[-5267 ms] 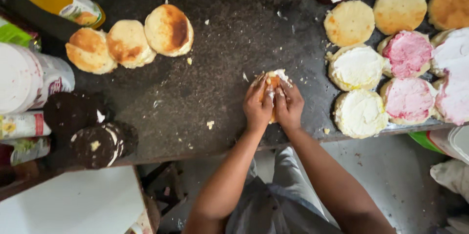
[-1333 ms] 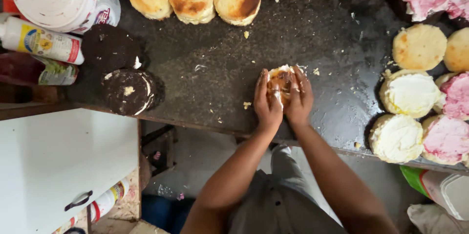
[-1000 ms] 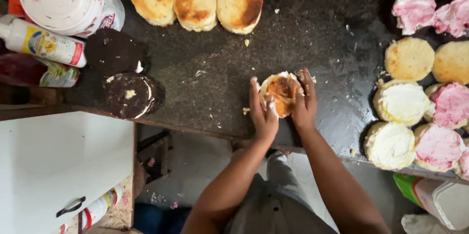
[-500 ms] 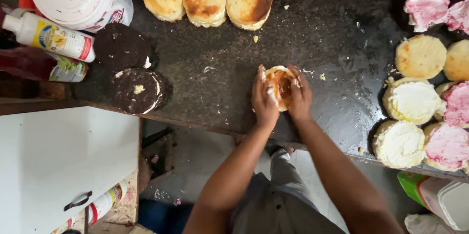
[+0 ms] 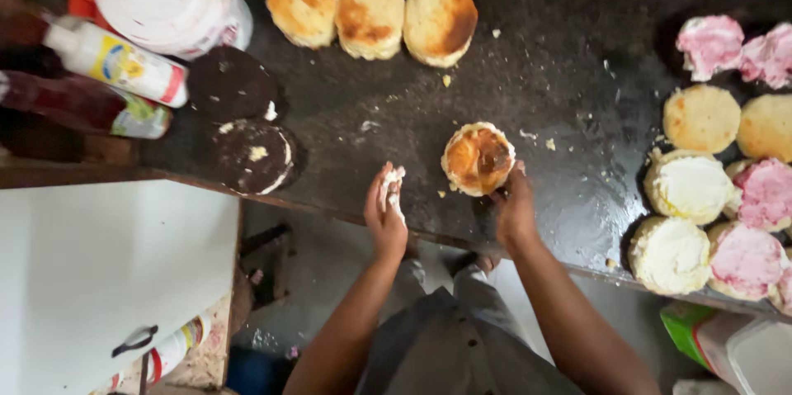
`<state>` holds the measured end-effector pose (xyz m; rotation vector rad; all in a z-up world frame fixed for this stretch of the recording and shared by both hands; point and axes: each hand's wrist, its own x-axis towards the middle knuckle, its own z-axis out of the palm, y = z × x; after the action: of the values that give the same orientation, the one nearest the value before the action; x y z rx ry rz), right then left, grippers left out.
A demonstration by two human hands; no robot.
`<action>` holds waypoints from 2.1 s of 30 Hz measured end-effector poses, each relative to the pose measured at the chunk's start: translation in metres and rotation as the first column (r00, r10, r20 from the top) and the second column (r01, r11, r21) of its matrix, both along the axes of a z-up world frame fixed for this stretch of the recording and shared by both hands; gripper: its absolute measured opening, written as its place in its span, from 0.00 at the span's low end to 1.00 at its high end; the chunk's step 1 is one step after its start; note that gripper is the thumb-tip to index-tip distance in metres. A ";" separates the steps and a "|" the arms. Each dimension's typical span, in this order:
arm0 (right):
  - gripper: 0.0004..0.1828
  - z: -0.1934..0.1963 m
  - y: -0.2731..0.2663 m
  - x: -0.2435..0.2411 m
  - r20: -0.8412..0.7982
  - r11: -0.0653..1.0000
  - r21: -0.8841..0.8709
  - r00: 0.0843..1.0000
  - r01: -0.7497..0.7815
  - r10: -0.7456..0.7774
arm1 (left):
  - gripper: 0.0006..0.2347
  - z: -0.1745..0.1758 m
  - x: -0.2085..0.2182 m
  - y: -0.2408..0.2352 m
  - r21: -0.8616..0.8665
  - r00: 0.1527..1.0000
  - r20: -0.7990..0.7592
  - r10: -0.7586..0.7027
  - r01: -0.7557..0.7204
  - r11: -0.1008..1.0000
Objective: The person prepares small cakes by cutting sponge bases, applying cream to the layers by hand and with a spatula, and stacking the pieces together on a work surface.
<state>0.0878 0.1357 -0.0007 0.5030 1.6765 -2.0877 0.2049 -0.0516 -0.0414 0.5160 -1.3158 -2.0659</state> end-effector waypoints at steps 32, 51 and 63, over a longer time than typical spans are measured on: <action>0.42 0.040 -0.189 -0.014 0.074 0.663 -0.356 0.688 -0.658 0.722 | 0.28 0.080 0.061 -0.077 -0.146 0.947 -0.058 -0.315 0.304 0.942; 0.23 0.181 0.442 -0.009 -0.741 0.825 -0.488 0.634 -0.285 -0.219 | 0.17 0.083 -0.086 0.208 -0.273 0.576 0.389 -0.719 0.818 0.507; 0.16 0.031 0.542 -0.028 -0.232 0.885 0.379 0.954 0.270 -0.191 | 0.29 0.009 -0.228 0.387 -0.025 0.634 0.652 -0.417 0.567 0.823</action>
<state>0.0593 0.6782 0.0304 0.6793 2.2876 -1.9929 -0.0231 0.3350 -0.0325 0.8580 -2.2915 -2.2025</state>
